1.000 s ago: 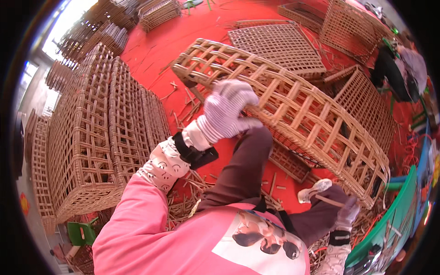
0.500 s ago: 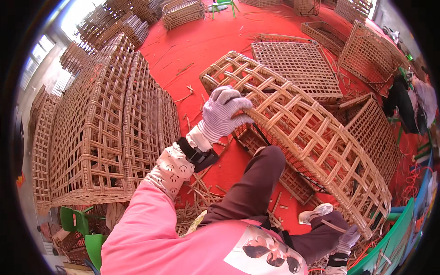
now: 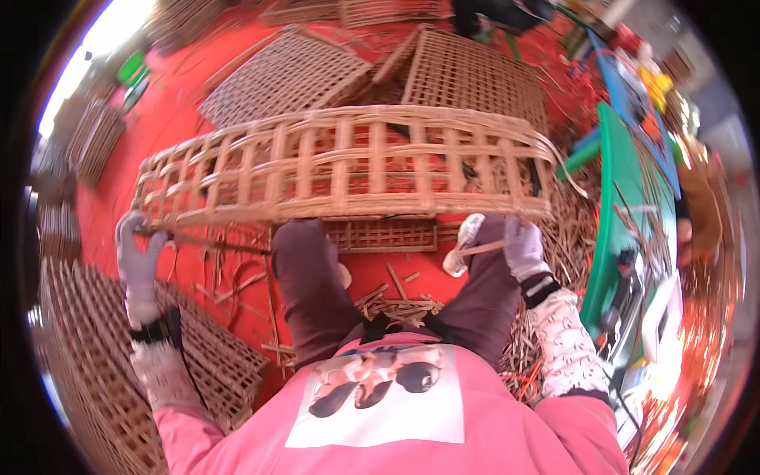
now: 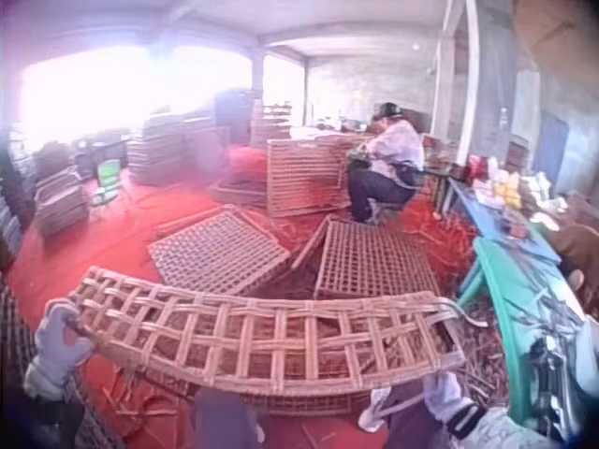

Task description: The recorder is weaving rattan strips into a wooden frame to manufacture furniture components.

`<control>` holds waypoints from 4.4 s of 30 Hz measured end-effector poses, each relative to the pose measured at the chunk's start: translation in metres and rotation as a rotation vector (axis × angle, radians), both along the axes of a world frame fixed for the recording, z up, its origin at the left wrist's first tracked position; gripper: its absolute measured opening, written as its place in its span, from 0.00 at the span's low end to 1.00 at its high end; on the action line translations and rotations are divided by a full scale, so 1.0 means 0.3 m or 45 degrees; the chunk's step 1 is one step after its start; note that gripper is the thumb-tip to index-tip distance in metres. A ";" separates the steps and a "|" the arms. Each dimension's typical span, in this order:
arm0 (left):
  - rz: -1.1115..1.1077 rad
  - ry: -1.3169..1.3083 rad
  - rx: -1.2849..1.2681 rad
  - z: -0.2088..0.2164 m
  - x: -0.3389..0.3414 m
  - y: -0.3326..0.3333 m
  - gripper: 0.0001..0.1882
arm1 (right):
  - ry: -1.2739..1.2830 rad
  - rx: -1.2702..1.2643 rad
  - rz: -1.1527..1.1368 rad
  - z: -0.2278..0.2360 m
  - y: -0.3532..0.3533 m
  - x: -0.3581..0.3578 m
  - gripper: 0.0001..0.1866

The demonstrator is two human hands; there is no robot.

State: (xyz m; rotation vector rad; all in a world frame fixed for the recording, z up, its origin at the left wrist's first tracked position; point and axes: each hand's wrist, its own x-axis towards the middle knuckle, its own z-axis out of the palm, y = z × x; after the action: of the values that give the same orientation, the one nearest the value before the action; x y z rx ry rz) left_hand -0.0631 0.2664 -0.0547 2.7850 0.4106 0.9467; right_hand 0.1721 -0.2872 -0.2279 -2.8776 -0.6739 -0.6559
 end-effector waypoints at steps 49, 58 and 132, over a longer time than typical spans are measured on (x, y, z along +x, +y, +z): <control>-0.715 -0.101 0.276 -0.040 0.539 -1.096 0.28 | 1.320 1.966 0.063 0.297 0.069 -0.054 0.25; -0.320 -0.153 0.227 -0.127 0.356 -0.919 0.28 | 1.008 2.217 0.040 0.221 0.107 -0.035 0.19; -0.663 -0.441 0.097 -0.119 0.457 -0.979 0.12 | 0.937 2.348 -0.009 0.108 0.152 -0.037 0.13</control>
State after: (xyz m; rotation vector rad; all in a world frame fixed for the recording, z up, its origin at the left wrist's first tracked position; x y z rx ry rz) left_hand 0.0739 -0.0273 -0.0904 2.5058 -0.3875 1.2753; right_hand 0.1611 -0.2416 -0.1953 -1.1461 0.1427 0.0073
